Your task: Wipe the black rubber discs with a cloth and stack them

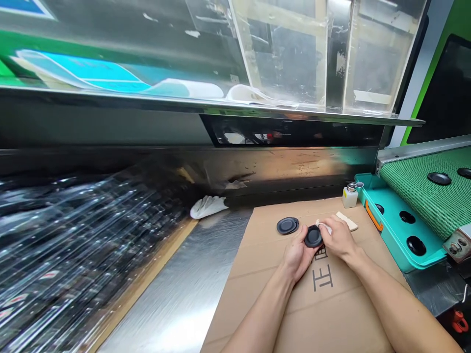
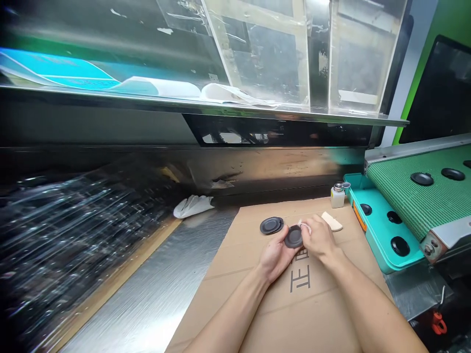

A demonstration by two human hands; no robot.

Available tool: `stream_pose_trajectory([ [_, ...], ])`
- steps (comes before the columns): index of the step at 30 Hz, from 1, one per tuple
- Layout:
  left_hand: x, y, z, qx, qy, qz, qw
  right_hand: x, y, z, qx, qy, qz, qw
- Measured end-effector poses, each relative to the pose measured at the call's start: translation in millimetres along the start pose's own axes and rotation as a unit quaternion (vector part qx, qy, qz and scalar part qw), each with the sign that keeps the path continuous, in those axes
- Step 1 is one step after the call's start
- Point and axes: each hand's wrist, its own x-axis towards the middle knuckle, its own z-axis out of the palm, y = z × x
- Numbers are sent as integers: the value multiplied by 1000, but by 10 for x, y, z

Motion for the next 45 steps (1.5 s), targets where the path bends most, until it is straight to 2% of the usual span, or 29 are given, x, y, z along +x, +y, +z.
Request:
stream_pose_trajectory([
  [5,-20,-25,23,8,-3,12,1000,-16,-29,41,-66,-18,-22,997],
  [9,-1,14,-19,-8,18,4,1000,-31,-40,63,-115,-32,-53,991],
  [17,46,137,-74,-43,60,0,997,-32,55,54,-37,-91,-140,985],
  [21,50,174,-58,-58,85,9,995,-95,-53,140,-25,-97,-126,987],
  [25,42,159,-46,-94,74,35,992,-168,-231,225,-30,-84,-92,992],
  [28,20,96,-19,-91,57,44,993,-180,-323,250,-33,-75,-97,992],
  [31,-8,-15,40,-64,49,19,997,-139,-370,249,-40,-51,-110,992],
  [35,-34,-142,98,-60,46,22,997,-58,-410,259,-115,-2,-60,992],
  [37,-33,-149,83,-62,47,29,997,-43,-422,276,-128,0,-45,991],
  [41,4,-37,-11,-56,54,22,997,-94,-410,270,-39,-49,-92,994],
  [45,44,116,-75,-39,64,30,997,-146,-339,120,63,-121,-123,983],
])
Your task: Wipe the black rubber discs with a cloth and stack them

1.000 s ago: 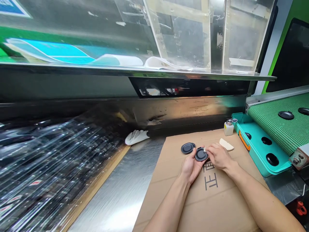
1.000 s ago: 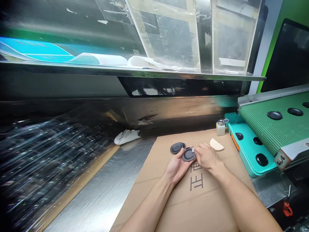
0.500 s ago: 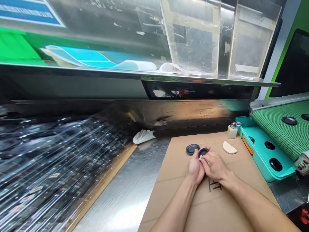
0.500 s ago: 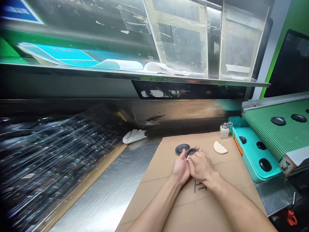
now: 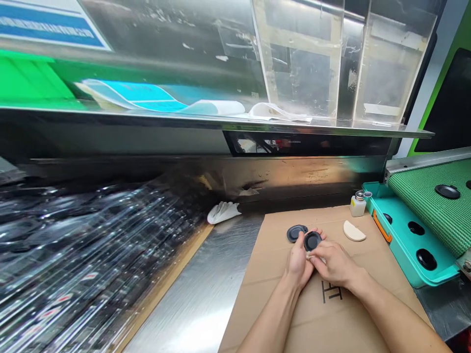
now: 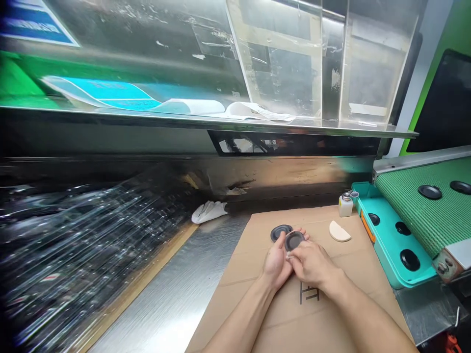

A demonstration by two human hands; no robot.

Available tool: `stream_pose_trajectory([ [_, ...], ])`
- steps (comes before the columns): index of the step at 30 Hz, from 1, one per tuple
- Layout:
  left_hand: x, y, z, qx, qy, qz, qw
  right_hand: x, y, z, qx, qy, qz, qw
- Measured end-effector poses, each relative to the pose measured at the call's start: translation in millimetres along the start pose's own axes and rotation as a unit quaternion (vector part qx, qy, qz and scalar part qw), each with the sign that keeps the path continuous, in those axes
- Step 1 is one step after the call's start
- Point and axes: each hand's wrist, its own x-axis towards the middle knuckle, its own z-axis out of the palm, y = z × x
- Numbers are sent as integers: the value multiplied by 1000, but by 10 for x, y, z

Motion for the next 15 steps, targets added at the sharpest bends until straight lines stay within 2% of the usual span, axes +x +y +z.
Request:
stream_pose_trajectory([
  [2,7,39,0,5,-9,-10,1000,-18,45,-130,38,4,13,999],
  [7,-17,5,28,-4,-37,-54,998,16,203,-371,31,126,117,985],
  [10,-30,-41,44,-1,-27,-62,998,7,247,-299,3,124,127,984],
  [15,-42,-48,51,3,-15,-60,998,-46,187,-26,-91,88,108,986],
])
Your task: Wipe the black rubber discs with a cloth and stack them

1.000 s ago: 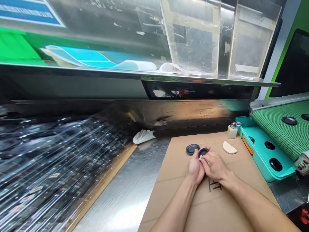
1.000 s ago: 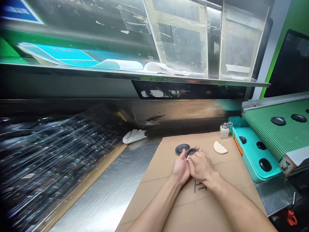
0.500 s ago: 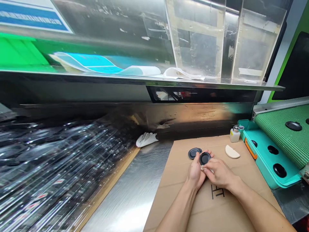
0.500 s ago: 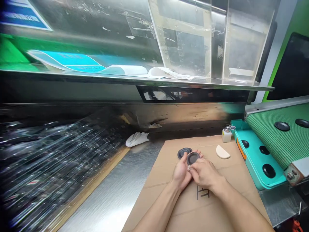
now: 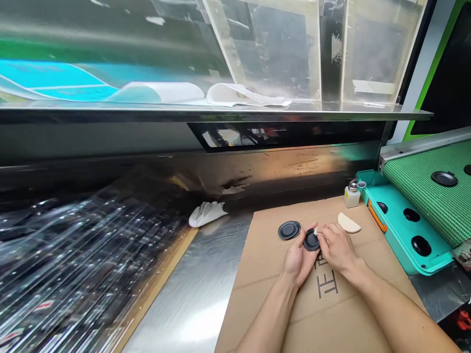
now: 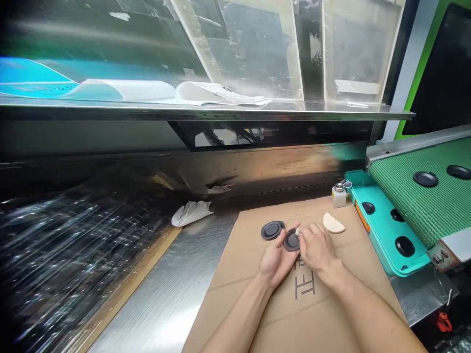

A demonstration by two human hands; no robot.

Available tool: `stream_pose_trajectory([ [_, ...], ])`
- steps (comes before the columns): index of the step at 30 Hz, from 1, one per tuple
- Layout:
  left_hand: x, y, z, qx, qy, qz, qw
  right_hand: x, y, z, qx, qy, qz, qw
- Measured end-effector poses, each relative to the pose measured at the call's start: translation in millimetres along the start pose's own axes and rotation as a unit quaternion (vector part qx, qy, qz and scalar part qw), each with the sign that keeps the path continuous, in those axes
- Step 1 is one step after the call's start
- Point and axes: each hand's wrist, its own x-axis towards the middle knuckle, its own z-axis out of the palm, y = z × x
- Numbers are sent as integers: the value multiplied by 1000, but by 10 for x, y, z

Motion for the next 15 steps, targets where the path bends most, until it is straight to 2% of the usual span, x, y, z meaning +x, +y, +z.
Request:
stream_pose_trajectory([
  [3,-19,-3,3,-5,-3,6,1000,-22,-86,63,-23,-21,11,999],
  [6,-32,-26,0,-8,-12,6,1000,-2,-147,71,-41,-1,38,998],
  [8,-32,-34,-12,-3,-7,8,1000,12,-153,57,-28,-22,7,999],
  [10,-29,-35,-26,7,3,13,1000,17,-127,30,-10,-72,-38,997],
  [12,-25,-43,-29,16,3,14,1000,20,-88,-1,-22,-98,-41,994],
  [15,-21,-74,-12,13,-4,11,1000,28,-58,-16,-69,-50,12,996],
])
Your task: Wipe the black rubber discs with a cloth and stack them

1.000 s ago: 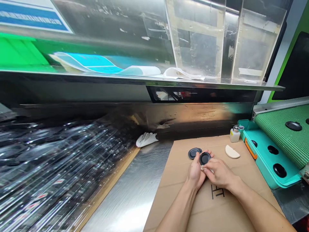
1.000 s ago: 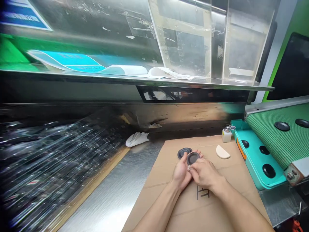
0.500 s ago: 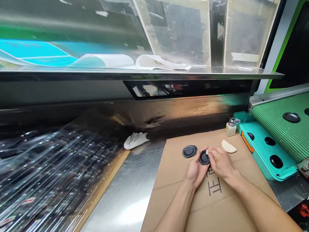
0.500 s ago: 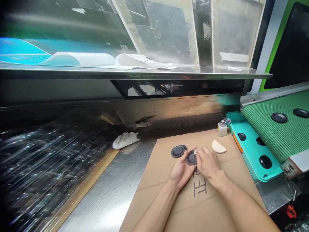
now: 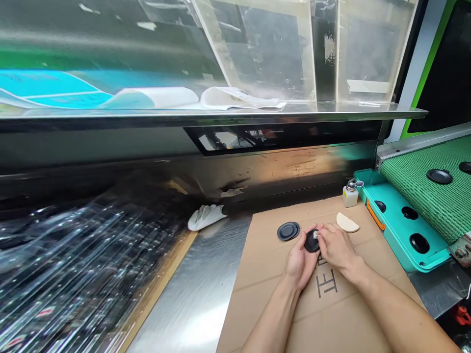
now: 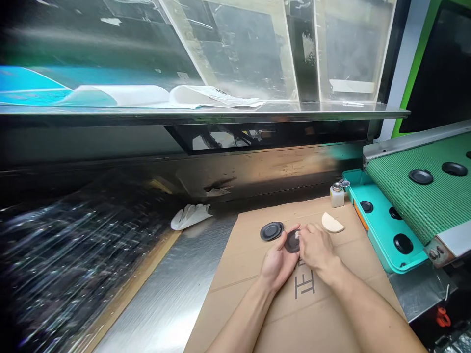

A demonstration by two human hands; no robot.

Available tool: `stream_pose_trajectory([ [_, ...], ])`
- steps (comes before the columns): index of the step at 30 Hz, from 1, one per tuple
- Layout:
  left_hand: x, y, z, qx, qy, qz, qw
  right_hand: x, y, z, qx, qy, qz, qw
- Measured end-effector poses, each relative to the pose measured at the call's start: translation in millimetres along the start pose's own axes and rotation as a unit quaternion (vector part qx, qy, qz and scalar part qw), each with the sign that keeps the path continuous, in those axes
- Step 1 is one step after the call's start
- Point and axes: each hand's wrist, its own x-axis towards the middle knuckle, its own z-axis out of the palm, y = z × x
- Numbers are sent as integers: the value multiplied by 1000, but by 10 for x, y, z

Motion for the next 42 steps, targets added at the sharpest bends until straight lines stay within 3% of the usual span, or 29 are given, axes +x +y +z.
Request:
stream_pose_trajectory([
  [2,2,-12,11,-8,6,-3,1000,4,-7,11,6,20,-8,1000],
  [5,2,2,8,-19,22,-16,999,0,-7,16,46,-22,-72,996],
  [7,2,9,6,-19,23,-17,999,-5,12,8,36,-28,-55,997],
  [10,5,-15,21,-18,17,-1,1000,-14,0,26,7,13,-1,1000],
  [16,8,-4,-6,-29,10,7,1000,-75,-217,138,103,19,-39,994],
  [22,22,37,-18,-49,26,22,998,-74,-150,72,-13,21,12,1000],
  [27,1,42,20,-43,37,12,998,-76,-73,78,22,-11,-65,998],
  [33,-6,208,-73,-49,25,41,998,-19,236,10,-5,44,44,998],
  [35,-5,246,-102,-57,14,30,998,6,298,-44,15,67,50,996],
  [38,-9,272,-109,-74,5,21,997,18,311,-119,30,33,39,998],
  [42,-22,300,-72,-86,14,16,996,-4,396,-214,-56,63,86,993],
])
